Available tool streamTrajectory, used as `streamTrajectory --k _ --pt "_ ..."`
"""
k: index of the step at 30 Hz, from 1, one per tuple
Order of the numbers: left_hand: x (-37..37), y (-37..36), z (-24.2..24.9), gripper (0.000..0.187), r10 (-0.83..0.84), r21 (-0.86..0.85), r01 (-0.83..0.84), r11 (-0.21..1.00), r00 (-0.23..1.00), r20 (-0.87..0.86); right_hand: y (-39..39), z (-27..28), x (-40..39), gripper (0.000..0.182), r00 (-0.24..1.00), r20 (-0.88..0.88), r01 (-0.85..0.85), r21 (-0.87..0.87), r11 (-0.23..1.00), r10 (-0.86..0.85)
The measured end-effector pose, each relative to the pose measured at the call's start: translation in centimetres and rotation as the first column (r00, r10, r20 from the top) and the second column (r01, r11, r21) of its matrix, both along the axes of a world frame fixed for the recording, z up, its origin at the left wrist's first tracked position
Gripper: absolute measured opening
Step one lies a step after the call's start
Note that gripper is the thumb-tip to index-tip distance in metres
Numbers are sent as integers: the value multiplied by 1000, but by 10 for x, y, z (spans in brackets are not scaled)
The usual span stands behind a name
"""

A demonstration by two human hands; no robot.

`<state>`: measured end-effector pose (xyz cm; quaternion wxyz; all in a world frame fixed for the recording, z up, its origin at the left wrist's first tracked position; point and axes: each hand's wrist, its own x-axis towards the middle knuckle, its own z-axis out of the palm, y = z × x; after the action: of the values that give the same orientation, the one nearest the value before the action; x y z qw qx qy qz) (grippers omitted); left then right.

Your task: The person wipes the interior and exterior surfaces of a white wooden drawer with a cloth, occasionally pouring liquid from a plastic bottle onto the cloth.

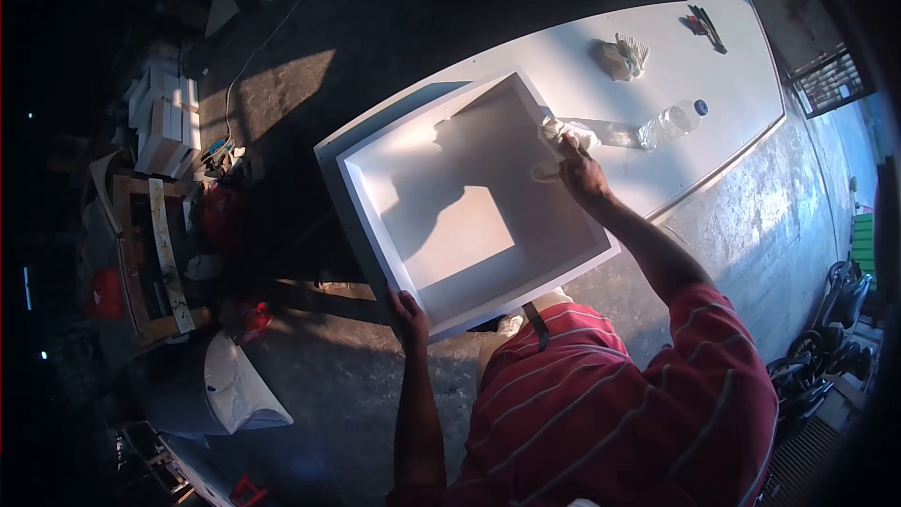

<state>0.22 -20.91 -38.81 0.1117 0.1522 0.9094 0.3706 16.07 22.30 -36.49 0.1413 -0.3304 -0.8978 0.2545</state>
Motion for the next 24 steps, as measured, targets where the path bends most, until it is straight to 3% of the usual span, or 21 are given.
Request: streamTrajectory --k 1,2,3,4,5,6,8,10,12,17,19,20,21,22,23,24 --pt "0 0 2 48 -8 -7 8 1000 1000 -8 -25 39 26 61 996 85 63 -265 962 -41" --pt "1 2 5 49 -14 -15 14 1000 1000 -17 -38 7 59 60 997 80 -12 11 1000 11" --pt "2 5 10 49 -2 -12 1 1000 999 -40 -60 17 83 22 985 165 50 61 997 -60" --pt "2 6 10 49 -3 -7 3 1000 999 -37 -79 47 95 22 935 304 198 -24 980 -182" --pt "1 7 9 49 -1 18 2 1000 1000 -32 -78 52 107 20 916 100 386 -482 786 -388" --pt "1 7 8 49 2 41 -1 999 1000 -24 -76 90 118 18 814 574 -79 -54 995 96" --pt "1 6 8 48 14 55 -13 998 1000 -6 -52 118 127 11 910 372 -198 -4 980 185" --pt "4 6 6 48 30 71 -31 997 999 15 -60 197 93 8 996 35 -77 -42 996 78" --pt "0 8 3 47 17 122 -16 992 1000 -8 -62 210 62 16 984 -157 -71 109 991 87" --pt "0 3 -1 47 16 79 -14 997 999 -28 -49 148 -43 34 894 -361 -205 203 957 267" --pt "1 3 -3 49 3 43 0 999 998 -71 -32 86 -82 30 883 -313 -238 344 908 350" --pt "3 3 0 49 26 32 -24 999 997 -67 -23 31 -92 30 875 -314 -261 333 906 368" --pt "4 5 7 49 18 14 -17 1000 999 -32 -14 -33 -96 30 975 -129 -140 273 952 181" --pt "4 6 11 50 12 -2 -12 1000 1000 -1 -11 -68 -107 32 997 72 -8 244 970 -10" --pt "4 5 11 50 4 3 -4 1000 1000 0 -35 -41 -112 45 988 119 42 378 925 -93" --pt "4 4 12 50 24 -15 -24 1000 1000 -2 -45 -37 -131 45 990 119 24 361 932 -71"
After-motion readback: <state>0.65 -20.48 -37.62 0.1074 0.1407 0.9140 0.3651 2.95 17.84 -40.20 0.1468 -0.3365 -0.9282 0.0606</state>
